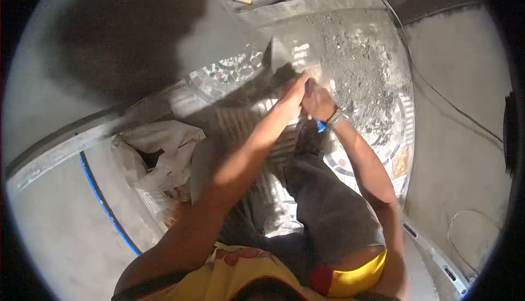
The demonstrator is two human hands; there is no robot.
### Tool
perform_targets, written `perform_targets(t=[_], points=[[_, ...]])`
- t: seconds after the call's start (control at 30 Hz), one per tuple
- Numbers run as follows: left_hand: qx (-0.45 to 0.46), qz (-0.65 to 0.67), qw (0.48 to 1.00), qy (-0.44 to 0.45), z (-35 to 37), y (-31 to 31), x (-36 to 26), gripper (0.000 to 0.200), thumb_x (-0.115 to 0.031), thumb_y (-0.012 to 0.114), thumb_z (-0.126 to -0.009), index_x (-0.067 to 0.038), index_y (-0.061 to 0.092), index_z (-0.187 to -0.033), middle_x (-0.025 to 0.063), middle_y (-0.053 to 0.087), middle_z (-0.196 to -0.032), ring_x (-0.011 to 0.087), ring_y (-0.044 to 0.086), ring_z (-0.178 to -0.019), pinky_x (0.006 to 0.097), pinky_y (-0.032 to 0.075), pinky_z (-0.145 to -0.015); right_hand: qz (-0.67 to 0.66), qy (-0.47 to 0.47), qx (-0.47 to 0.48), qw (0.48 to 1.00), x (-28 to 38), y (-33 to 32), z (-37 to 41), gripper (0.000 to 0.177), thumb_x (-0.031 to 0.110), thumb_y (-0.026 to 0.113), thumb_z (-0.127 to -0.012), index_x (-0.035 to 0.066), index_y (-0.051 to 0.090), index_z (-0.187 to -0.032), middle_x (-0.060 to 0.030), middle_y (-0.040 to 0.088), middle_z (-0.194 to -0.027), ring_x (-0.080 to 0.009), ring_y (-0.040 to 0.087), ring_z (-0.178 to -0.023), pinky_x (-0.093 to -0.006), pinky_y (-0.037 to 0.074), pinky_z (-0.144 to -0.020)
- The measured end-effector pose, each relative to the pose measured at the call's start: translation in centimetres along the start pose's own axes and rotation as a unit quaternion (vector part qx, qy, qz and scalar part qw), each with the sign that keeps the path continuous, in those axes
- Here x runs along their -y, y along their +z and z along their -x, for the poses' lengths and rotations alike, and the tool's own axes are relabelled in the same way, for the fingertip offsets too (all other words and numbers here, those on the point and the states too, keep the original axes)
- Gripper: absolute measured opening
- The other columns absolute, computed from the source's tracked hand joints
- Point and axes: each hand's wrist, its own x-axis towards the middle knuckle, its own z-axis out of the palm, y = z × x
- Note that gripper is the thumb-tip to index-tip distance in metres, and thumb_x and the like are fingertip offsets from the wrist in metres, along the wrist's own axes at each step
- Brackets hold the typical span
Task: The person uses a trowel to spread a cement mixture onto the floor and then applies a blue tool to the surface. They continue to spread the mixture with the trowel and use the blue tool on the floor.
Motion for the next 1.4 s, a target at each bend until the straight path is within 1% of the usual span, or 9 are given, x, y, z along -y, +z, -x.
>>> perform_targets(t=[0.27,0.43,0.53,0.63,0.9,1.1,1.23,1.27,1.4], points=[[-0.032,0.187,0.975,0.118,0.5,-0.5,2.7,0.040,-0.046,0.047,-0.087,-0.010,0.052,-0.100,0.0070,0.056,-0.095,0.0190,0.054,-0.082,0.0318,0.046,-0.067,-0.336,0.116,0.215,0.910,1.5,-6.2,-2.5,0.018,0.008,0.046,-0.080,-0.006,0.054,-0.087,-0.0166,0.058,-0.064,-0.0220,0.055,-0.050,-0.0298,0.047,-0.041],[0.030,0.167,0.982,0.088,-1.2,-0.9,0.3,0.037,-0.045,0.041,-0.090,-0.010,0.053,-0.099,0.0065,0.057,-0.087,0.0177,0.056,-0.078,0.0324,0.047,-0.062,0.081,-0.181,0.220,0.955,-0.9,-4.5,-4.2,0.019,0.010,0.052,-0.077,-0.007,0.061,-0.072,-0.0195,0.060,-0.069,-0.0224,0.062,-0.066,-0.0318,0.053,-0.052],[-0.004,0.234,0.969,0.078,0.0,-1.1,1.7,0.037,-0.043,0.038,-0.092,-0.011,0.052,-0.103,0.0042,0.058,-0.083,0.0176,0.058,-0.076,0.0318,0.048,-0.064,-0.288,0.038,0.184,0.939,-0.6,-3.1,-3.4,0.058,0.012,0.050,-0.080,-0.010,0.023,-0.127,-0.0180,0.062,-0.069,-0.0215,0.061,-0.051,-0.0310,0.052,-0.046],[0.023,0.187,0.972,0.139,-1.7,-1.1,0.0,0.038,-0.045,0.042,-0.090,-0.008,0.051,-0.094,0.0034,0.056,-0.079,0.0175,0.056,-0.069,0.0329,0.047,-0.060,-0.276,0.139,0.266,0.913,-0.8,-4.6,-5.1,0.020,0.011,0.048,-0.081,-0.007,0.055,-0.075,-0.0145,0.060,-0.059,-0.0210,0.060,-0.047,-0.0296,0.049,-0.040],[0.061,0.138,0.987,0.062,-5.6,-2.4,-0.9,0.039,-0.046,0.044,-0.087,-0.008,0.052,-0.097,0.0063,0.057,-0.085,0.0194,0.057,-0.075,0.0370,0.049,-0.061,-0.035,-0.152,0.124,0.980,-3.4,-1.7,-5.5,0.029,0.023,0.050,-0.083,-0.004,0.057,-0.079,-0.0086,0.063,-0.062,-0.0197,0.061,-0.049,-0.0259,0.048,-0.040],[0.002,0.179,0.978,0.104,-1.7,-0.8,0.2,0.041,-0.045,0.039,-0.090,-0.008,0.053,-0.103,0.0088,0.059,-0.093,0.0242,0.057,-0.087,0.0387,0.047,-0.077,-0.309,0.190,0.235,0.902,0.6,-6.7,-4.7,0.045,0.014,0.050,-0.077,-0.007,0.042,-0.116,-0.0178,0.063,-0.073,-0.0257,0.062,-0.061,-0.0309,0.052,-0.047],[0.023,0.119,0.992,0.041,-1.5,-0.2,-2.8,0.045,-0.047,0.045,-0.086,-0.007,0.050,-0.107,0.0096,0.058,-0.099,0.0246,0.055,-0.094,0.0408,0.044,-0.080,0.066,-0.139,0.295,0.943,-1.4,-6.6,-6.6,0.022,0.017,0.056,-0.079,-0.001,0.059,-0.092,-0.0140,0.061,-0.073,-0.0204,0.063,-0.071,-0.0298,0.050,-0.047],[0.015,0.137,0.989,0.060,-0.6,-0.4,-2.0,0.048,-0.048,0.045,-0.086,-0.007,0.049,-0.109,0.0093,0.057,-0.100,0.0246,0.056,-0.094,0.0404,0.044,-0.081,-0.171,0.113,0.314,0.927,-0.9,-4.5,-6.2,0.025,0.020,0.057,-0.079,0.001,0.060,-0.094,-0.0128,0.061,-0.076,-0.0203,0.062,-0.080,-0.0314,0.051,-0.049],[-0.024,0.117,0.989,0.088,-4.6,-1.9,-0.3,0.043,-0.047,0.046,-0.087,-0.008,0.051,-0.105,0.0080,0.057,-0.095,0.0230,0.055,-0.089,0.0381,0.045,-0.078,-0.236,0.097,0.185,0.949,-0.7,-4.3,-4.8,0.027,0.016,0.049,-0.084,-0.005,0.053,-0.101,-0.0130,0.061,-0.069,-0.0226,0.060,-0.057,-0.0290,0.051,-0.046]])
